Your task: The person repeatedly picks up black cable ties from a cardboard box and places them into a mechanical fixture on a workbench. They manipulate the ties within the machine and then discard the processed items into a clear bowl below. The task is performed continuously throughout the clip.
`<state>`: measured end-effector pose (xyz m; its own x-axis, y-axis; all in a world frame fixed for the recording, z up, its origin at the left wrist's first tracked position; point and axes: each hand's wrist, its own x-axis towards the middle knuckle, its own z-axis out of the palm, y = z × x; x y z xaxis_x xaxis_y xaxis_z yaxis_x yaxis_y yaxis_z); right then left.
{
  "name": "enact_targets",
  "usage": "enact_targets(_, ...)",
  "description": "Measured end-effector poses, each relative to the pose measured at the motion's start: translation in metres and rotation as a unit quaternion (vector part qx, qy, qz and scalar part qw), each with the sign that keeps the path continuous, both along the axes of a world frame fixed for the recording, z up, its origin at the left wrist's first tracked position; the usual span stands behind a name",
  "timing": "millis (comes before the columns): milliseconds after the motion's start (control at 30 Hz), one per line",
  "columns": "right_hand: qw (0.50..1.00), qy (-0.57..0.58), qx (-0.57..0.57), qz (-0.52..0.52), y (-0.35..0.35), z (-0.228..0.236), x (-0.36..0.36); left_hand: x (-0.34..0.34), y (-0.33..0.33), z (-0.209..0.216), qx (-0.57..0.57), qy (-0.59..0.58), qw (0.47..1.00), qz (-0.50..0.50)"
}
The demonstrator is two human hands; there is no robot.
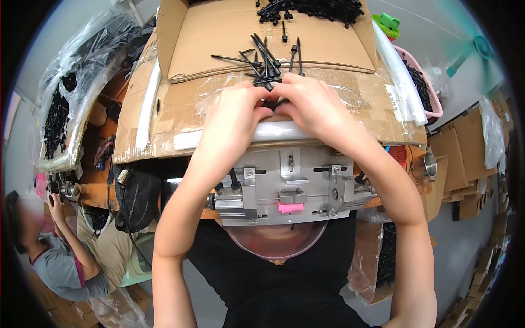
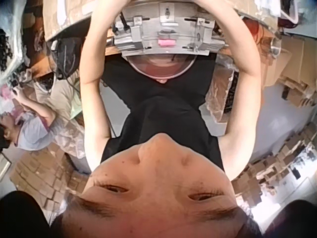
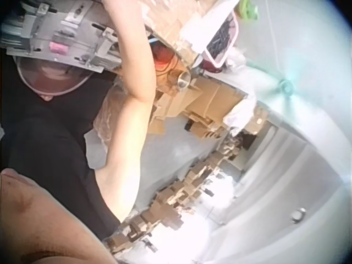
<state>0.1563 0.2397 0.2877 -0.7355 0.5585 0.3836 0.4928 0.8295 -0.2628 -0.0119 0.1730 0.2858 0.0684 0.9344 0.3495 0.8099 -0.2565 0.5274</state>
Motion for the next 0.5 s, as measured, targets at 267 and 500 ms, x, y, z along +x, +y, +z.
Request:
enact_targets(267,0.991,0.115,-0.028,0.067,0.021,-0.004,0.042,0.015,0.014,0.009,0.036,0.031,0.998,-0.048)
enact_targets(500,0.839,0.384,-0.385,-0.033,0.056,0.022,0.125,0.049,0.057,0.06,-0.07,0.039,0.99,-0.113)
